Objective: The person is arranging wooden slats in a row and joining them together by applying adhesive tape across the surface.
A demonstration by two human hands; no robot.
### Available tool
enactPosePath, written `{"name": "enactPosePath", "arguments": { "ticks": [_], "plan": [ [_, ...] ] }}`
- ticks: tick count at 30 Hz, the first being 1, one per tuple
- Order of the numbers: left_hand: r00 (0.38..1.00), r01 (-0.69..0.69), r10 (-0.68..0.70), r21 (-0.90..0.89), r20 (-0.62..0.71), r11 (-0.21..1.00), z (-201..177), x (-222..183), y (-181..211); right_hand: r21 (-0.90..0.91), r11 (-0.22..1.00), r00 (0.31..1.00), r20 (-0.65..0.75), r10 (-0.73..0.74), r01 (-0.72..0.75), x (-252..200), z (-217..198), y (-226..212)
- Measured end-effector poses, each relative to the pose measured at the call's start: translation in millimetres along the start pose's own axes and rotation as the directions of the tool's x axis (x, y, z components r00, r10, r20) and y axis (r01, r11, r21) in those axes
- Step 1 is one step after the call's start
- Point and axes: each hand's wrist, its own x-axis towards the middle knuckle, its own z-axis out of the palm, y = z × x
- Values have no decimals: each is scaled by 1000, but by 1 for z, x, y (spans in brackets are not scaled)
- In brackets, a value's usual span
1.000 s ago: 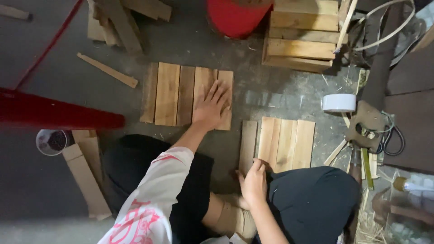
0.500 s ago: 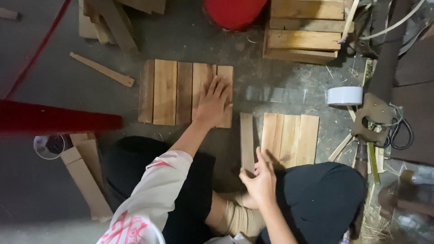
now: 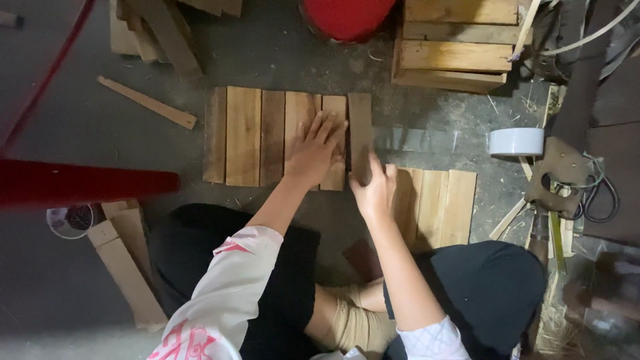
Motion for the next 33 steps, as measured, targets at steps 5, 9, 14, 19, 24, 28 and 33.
{"name": "enactPosePath", "arguments": {
  "ticks": [5,9,14,19,24,28,33],
  "plan": [
    [999,-25,26,9,-43,1000,-3,-6,4,46,999,1000,2,20,-20,-4,7,-4],
    [1000,-17,17,40,1,999,-12,-9,7,28,999,1000,12,18,-18,-4,7,-5],
    [1000,-25,25,19,-18,1000,-10,-9,6,18,1000,1000,15,6,-6,-7,7,-6],
    [1000,-23,23,22,-2,1000,-3,-2,4,24,1000,1000,-12,-20,20,-10,10,-3],
    [1000,-14,14,36,-4,999,-5,-3,6,28,1000,1000,-9,-13,13,-11,14,3],
    [1000,-11,11,73,0,997,-2,-3,5,17,998,999,-9,-52,52,-10,19,9],
    [1000,-4,3,37,17,999,-12,-7,9,23,998,998,-22,-55,56,-11,19,10]
  ]
}}
